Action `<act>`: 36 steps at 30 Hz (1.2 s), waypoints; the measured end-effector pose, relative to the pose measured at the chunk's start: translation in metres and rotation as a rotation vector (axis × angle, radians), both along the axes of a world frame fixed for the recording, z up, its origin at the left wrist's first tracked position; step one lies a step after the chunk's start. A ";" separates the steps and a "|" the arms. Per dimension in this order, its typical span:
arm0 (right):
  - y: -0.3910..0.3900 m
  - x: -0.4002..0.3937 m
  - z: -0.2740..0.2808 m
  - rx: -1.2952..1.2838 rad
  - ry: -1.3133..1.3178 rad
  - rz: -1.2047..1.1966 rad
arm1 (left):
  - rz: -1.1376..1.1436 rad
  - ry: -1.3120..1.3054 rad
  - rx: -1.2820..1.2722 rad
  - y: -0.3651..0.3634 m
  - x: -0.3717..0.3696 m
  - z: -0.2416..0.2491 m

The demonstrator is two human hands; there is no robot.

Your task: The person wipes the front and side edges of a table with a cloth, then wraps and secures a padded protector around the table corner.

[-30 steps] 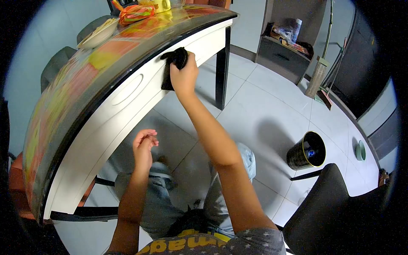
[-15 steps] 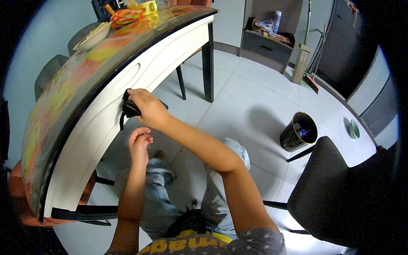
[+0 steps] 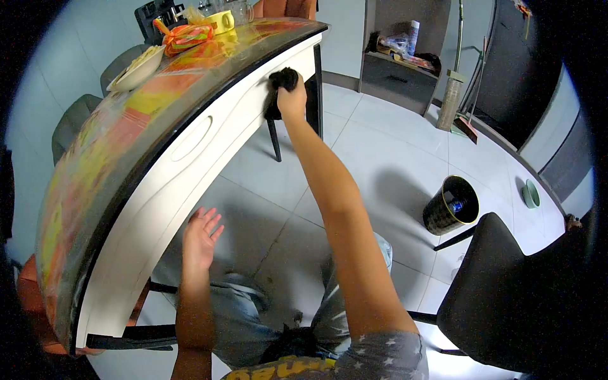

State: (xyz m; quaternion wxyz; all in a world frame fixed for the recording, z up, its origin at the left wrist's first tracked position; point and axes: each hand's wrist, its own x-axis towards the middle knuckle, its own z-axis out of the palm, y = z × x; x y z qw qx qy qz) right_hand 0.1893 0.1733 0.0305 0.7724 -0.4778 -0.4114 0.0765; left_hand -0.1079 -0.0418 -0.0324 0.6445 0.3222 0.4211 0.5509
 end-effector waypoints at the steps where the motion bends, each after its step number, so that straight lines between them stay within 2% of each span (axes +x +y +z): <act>1: 0.009 0.002 0.003 -0.033 -0.007 0.017 | 0.006 -0.002 -0.008 0.000 0.001 0.000; 6: -0.005 -0.036 -0.004 0.064 -0.028 0.068 | 0.085 -0.149 0.108 -0.002 0.004 0.007; 8: -0.029 -0.057 -0.021 0.179 -0.061 0.288 | 0.122 -0.157 0.126 0.000 0.011 0.004; 11: -0.084 -0.091 -0.034 0.239 -0.360 0.373 | 0.162 -0.178 0.144 0.005 0.026 0.002; 12: -0.092 -0.094 -0.038 0.303 -0.526 0.336 | 0.163 -0.196 0.136 0.007 0.030 0.001; 13: -0.096 -0.095 -0.042 0.304 -0.557 0.384 | 0.165 -0.193 0.134 0.008 0.035 0.000; 16: -0.106 -0.079 -0.046 0.288 -0.645 0.495 | 0.166 -0.183 0.156 0.005 0.045 -0.001; 18: -0.109 -0.061 -0.051 0.304 -0.938 0.617 | 0.150 -0.203 0.134 0.003 0.049 0.001; 20: -0.103 -0.046 -0.067 0.305 -0.926 0.617 | 0.147 -0.222 0.134 0.004 0.050 0.001; 22: -0.094 -0.030 -0.072 0.097 -0.535 0.376 | 0.156 -0.240 0.128 0.003 0.049 0.001; 24: -0.060 -0.017 -0.064 0.095 -0.203 0.215 | 0.148 -0.232 0.131 -0.002 0.046 0.003; 26: -0.029 -0.003 -0.047 0.124 -0.152 -0.054 | 0.154 -0.265 0.137 0.002 0.037 -0.001; 28: -0.019 0.000 -0.026 -0.003 -0.046 0.049 | 0.156 -0.298 0.144 0.004 0.030 -0.003; 29: -0.018 -0.003 -0.017 -0.128 -0.078 0.090 | 0.172 -0.283 0.180 0.004 0.027 -0.002; 30: -0.002 -0.012 -0.025 -0.027 -0.106 0.003 | 0.187 -0.268 0.215 0.005 0.024 -0.001; 33: -0.020 -0.046 -0.027 0.108 -0.004 0.223 | 0.151 -0.352 0.250 0.005 0.019 -0.004; 34: -0.027 -0.061 -0.037 0.111 -0.059 0.235 | 0.147 -0.355 0.248 0.007 0.021 -0.001; 36: -0.070 -0.094 -0.041 0.246 -0.334 0.238 | 0.174 -0.404 0.185 0.004 0.025 0.005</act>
